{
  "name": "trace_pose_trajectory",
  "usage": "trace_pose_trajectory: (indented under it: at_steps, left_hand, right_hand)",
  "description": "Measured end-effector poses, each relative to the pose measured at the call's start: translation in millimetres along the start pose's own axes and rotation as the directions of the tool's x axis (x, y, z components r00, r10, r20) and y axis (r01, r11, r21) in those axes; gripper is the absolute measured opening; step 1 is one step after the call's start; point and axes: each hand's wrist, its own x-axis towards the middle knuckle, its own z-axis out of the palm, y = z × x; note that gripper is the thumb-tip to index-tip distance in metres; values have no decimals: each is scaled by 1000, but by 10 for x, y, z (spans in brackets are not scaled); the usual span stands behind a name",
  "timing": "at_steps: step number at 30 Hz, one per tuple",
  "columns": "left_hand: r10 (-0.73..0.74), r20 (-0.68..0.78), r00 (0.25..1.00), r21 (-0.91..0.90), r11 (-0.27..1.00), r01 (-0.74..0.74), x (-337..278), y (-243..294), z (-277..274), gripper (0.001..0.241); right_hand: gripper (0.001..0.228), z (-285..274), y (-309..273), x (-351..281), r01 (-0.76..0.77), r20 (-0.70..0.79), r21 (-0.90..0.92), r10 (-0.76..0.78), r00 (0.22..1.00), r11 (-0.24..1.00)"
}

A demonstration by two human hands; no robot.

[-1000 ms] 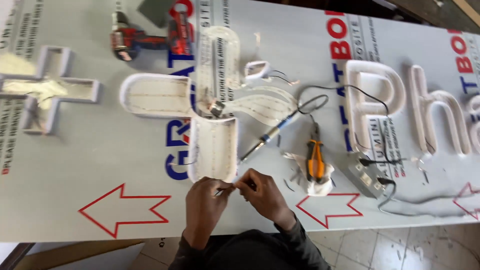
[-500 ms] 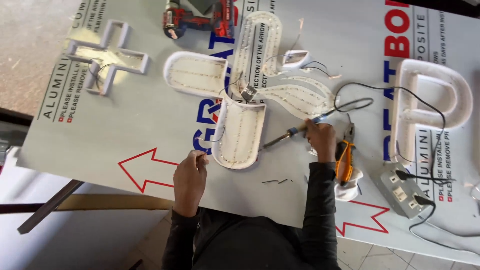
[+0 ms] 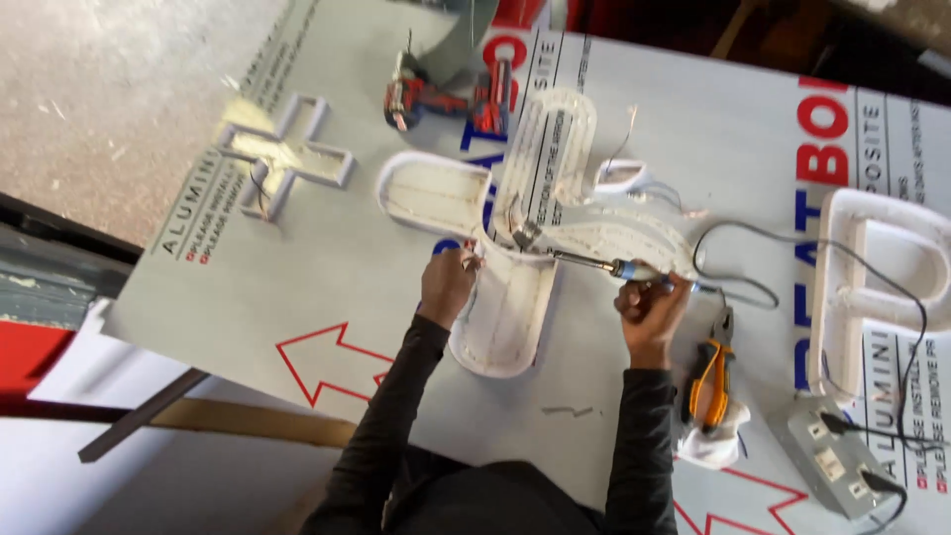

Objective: Soldering electrical wires to LED strips and securing them inside sign letters using a glue gun.

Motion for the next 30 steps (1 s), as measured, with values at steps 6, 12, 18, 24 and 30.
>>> trace_pose_trajectory:
  at_steps: [6, 12, 18, 24, 30]
  left_hand:
    - [105, 84, 991, 35, 993, -109, -84, 138, -121, 34]
    - [59, 124, 990, -154, 987, -39, -140, 223, -63, 38]
    - [656, -87, 750, 472, 690, -549, -100, -487, 381, 35]
    - [319, -84, 944, -173, 928, -329, -979, 124, -518, 20]
    - [128, -128, 983, -72, 988, -138, -1144, 38, -161, 21]
  right_hand:
    - [40, -21, 213, 173, -53, 130, 215, 26, 991, 975]
    - [19, -70, 318, 88, 88, 22, 92, -90, 996, 992]
    - [33, -159, 445, 184, 113, -46, 61, -110, 993, 992]
    - [30, 126, 556, -14, 167, -49, -65, -170, 984, 984]
    - [33, 176, 895, 2, 251, 4, -113, -252, 968, 961]
